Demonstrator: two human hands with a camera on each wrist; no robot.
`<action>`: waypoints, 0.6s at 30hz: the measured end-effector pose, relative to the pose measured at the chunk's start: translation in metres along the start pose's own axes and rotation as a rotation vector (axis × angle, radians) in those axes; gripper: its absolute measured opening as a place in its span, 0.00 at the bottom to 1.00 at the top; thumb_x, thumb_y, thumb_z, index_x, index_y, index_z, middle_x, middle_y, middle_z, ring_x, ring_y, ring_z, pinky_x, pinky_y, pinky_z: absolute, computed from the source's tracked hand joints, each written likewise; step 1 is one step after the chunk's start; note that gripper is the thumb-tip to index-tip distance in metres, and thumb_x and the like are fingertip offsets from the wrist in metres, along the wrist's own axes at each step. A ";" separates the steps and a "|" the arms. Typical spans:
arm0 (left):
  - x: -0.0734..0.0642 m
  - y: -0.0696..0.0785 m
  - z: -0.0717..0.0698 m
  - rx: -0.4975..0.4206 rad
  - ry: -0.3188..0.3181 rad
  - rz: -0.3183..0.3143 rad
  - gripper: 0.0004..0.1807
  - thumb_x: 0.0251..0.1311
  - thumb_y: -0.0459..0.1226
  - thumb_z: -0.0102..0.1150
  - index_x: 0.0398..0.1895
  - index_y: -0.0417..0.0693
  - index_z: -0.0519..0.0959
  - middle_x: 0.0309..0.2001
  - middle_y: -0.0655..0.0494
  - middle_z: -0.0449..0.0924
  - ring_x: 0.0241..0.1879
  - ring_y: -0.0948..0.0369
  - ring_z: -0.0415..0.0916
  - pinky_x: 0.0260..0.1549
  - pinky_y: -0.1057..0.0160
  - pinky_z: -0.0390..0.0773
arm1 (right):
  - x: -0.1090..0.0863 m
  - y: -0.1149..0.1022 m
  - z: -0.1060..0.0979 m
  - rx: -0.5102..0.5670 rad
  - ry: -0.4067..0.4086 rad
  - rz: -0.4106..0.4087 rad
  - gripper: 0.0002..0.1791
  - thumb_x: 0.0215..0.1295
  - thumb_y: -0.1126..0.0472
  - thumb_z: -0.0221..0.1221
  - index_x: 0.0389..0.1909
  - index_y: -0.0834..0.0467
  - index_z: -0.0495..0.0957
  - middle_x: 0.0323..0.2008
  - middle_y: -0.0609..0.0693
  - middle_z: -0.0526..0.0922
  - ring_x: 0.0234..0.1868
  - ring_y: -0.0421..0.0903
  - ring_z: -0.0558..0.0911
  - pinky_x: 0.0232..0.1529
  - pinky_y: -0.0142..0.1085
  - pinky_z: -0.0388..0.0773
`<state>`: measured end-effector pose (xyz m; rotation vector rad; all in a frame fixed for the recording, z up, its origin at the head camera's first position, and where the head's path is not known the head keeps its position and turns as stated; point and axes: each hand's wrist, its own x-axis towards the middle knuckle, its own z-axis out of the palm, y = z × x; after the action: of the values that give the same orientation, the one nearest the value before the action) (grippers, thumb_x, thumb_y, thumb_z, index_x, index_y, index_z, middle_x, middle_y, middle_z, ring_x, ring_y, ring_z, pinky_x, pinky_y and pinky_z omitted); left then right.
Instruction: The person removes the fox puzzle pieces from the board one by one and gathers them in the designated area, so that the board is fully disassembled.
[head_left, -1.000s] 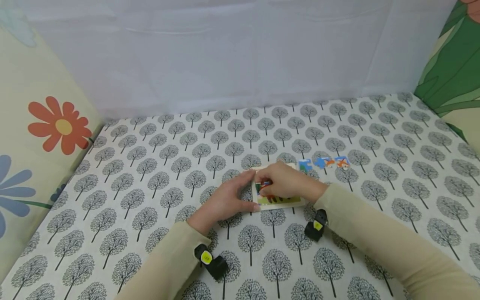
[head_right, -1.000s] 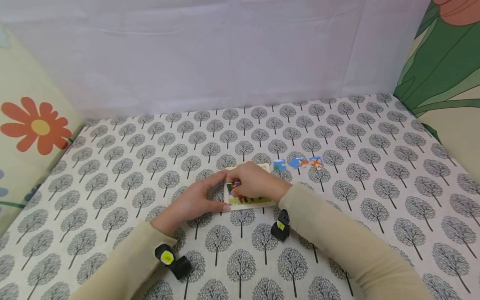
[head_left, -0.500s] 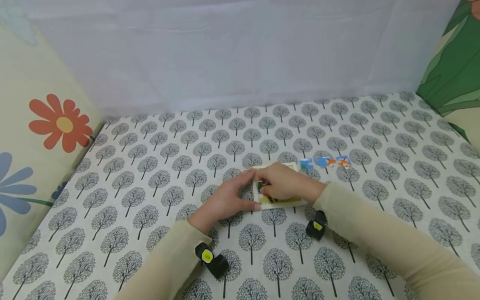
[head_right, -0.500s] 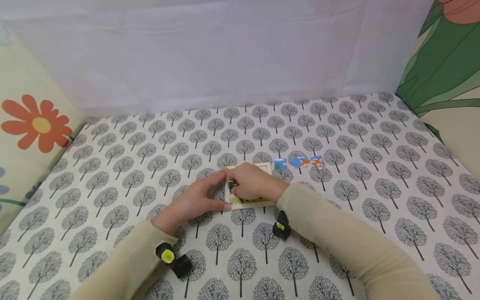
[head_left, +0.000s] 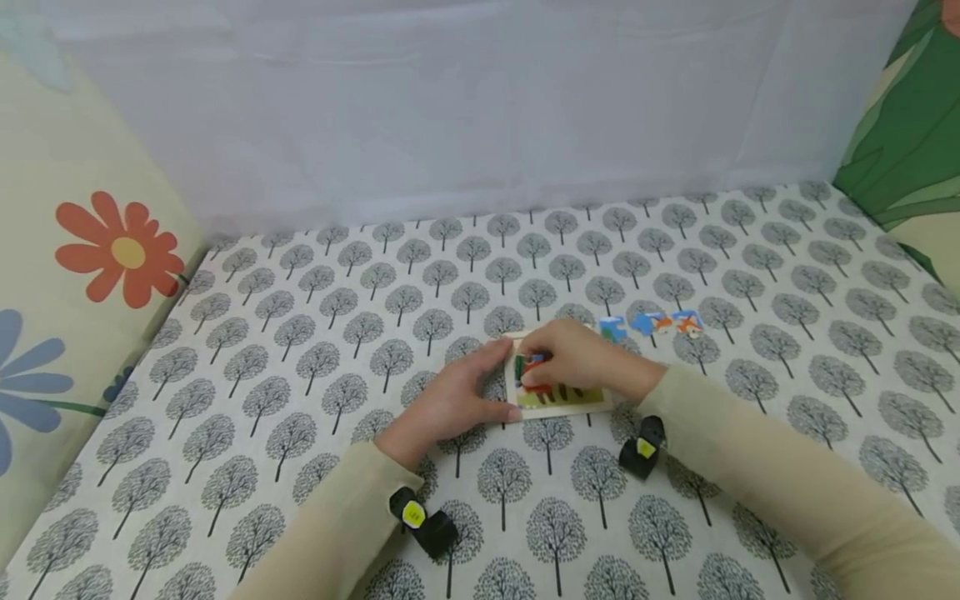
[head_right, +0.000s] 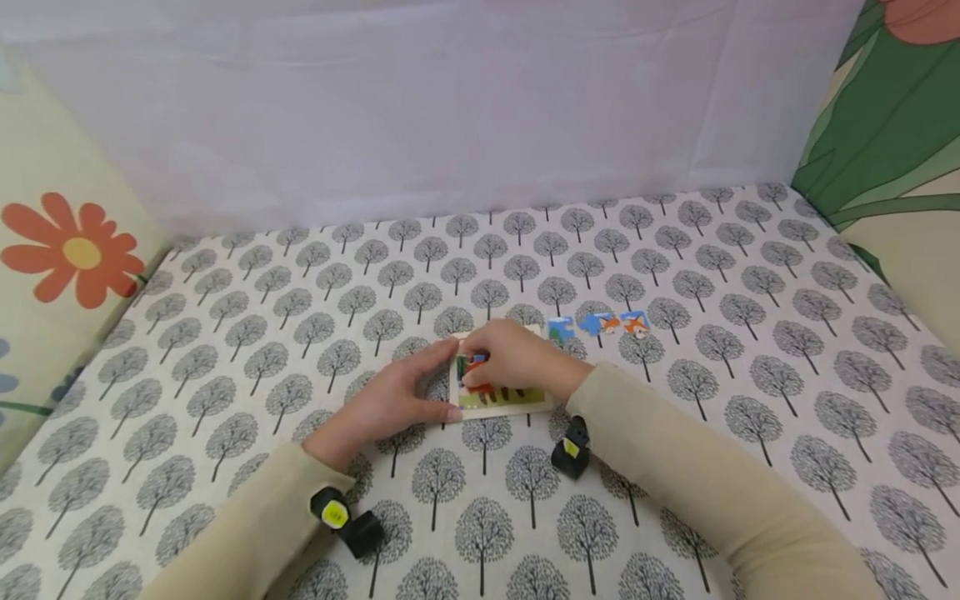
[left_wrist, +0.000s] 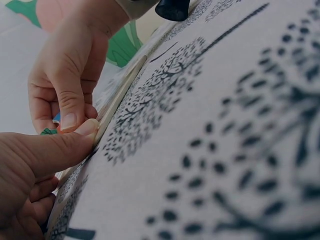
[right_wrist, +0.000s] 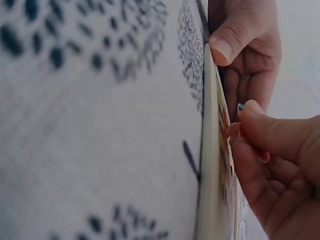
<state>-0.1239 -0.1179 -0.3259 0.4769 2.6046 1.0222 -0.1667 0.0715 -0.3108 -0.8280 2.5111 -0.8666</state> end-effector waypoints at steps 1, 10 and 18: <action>0.000 0.000 0.000 0.001 0.003 -0.001 0.51 0.43 0.44 0.71 0.71 0.50 0.53 0.72 0.58 0.49 0.71 0.55 0.45 0.69 0.52 0.47 | 0.000 0.000 0.000 0.015 0.009 0.018 0.09 0.55 0.58 0.64 0.38 0.53 0.82 0.31 0.44 0.82 0.30 0.40 0.75 0.35 0.32 0.73; -0.001 0.000 0.000 -0.004 0.007 -0.001 0.50 0.43 0.44 0.71 0.70 0.49 0.54 0.72 0.57 0.50 0.71 0.55 0.46 0.69 0.51 0.48 | -0.002 0.003 -0.004 0.301 0.047 0.177 0.16 0.49 0.60 0.68 0.38 0.53 0.74 0.25 0.50 0.80 0.21 0.42 0.74 0.23 0.32 0.76; 0.000 -0.001 0.001 0.005 0.009 -0.019 0.51 0.43 0.44 0.71 0.71 0.51 0.54 0.71 0.59 0.50 0.71 0.57 0.47 0.69 0.54 0.47 | -0.013 0.012 -0.009 0.361 0.086 0.163 0.15 0.52 0.59 0.66 0.42 0.56 0.80 0.27 0.51 0.79 0.26 0.44 0.79 0.30 0.35 0.80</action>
<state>-0.1232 -0.1177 -0.3271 0.4493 2.6157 1.0140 -0.1660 0.0911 -0.3100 -0.4708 2.3475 -1.2685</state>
